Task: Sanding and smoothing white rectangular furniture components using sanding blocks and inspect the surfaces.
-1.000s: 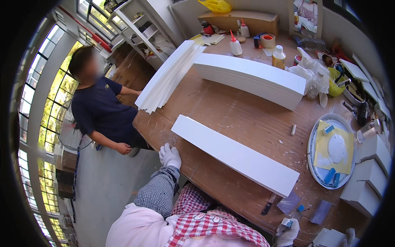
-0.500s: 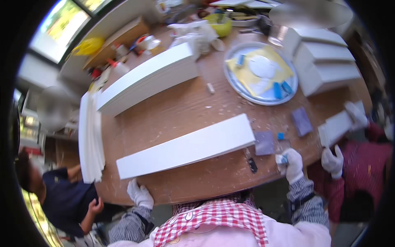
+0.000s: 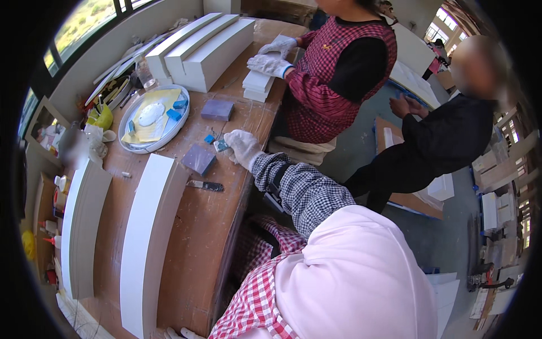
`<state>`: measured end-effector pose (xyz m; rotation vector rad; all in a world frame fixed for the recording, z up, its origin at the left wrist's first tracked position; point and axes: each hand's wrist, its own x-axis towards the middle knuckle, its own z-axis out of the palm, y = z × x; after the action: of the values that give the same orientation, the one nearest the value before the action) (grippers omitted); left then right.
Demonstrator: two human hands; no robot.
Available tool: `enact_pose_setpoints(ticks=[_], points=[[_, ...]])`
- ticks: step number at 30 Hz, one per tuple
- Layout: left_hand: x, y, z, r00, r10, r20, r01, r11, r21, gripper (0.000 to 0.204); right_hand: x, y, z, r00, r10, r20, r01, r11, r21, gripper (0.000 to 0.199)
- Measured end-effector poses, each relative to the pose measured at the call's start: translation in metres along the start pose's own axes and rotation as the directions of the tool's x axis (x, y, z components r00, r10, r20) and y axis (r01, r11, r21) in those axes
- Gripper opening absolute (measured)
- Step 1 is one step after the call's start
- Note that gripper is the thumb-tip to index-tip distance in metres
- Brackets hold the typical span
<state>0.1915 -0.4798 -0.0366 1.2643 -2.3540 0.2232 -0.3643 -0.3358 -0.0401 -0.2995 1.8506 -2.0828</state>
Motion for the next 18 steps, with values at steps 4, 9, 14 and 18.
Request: enact_pose_setpoints(ticks=[4,9,14,18], points=[[0.006,0.009,-0.01,1.0,-0.015,0.003,0.015,1.0,-0.009,0.051,-0.002,-0.001,0.001,1.0,-0.021,0.02,0.022,0.998,-0.052,0.031],[0.012,0.033,-0.009,1.0,0.01,-0.022,-0.01,1.0,-0.023,0.052,-0.001,0.002,-0.003,0.999,0.016,0.052,-0.016,1.0,-0.002,0.027],[0.027,0.07,-0.001,0.999,0.035,-0.013,-0.036,0.998,-0.048,0.052,0.002,0.001,-0.011,0.991,-0.003,0.134,-0.004,0.999,0.048,0.025],[0.038,0.104,0.012,0.997,0.073,0.007,-0.072,0.993,-0.092,0.052,0.004,-0.002,-0.014,0.987,0.007,0.161,-0.013,0.999,0.04,0.027]])
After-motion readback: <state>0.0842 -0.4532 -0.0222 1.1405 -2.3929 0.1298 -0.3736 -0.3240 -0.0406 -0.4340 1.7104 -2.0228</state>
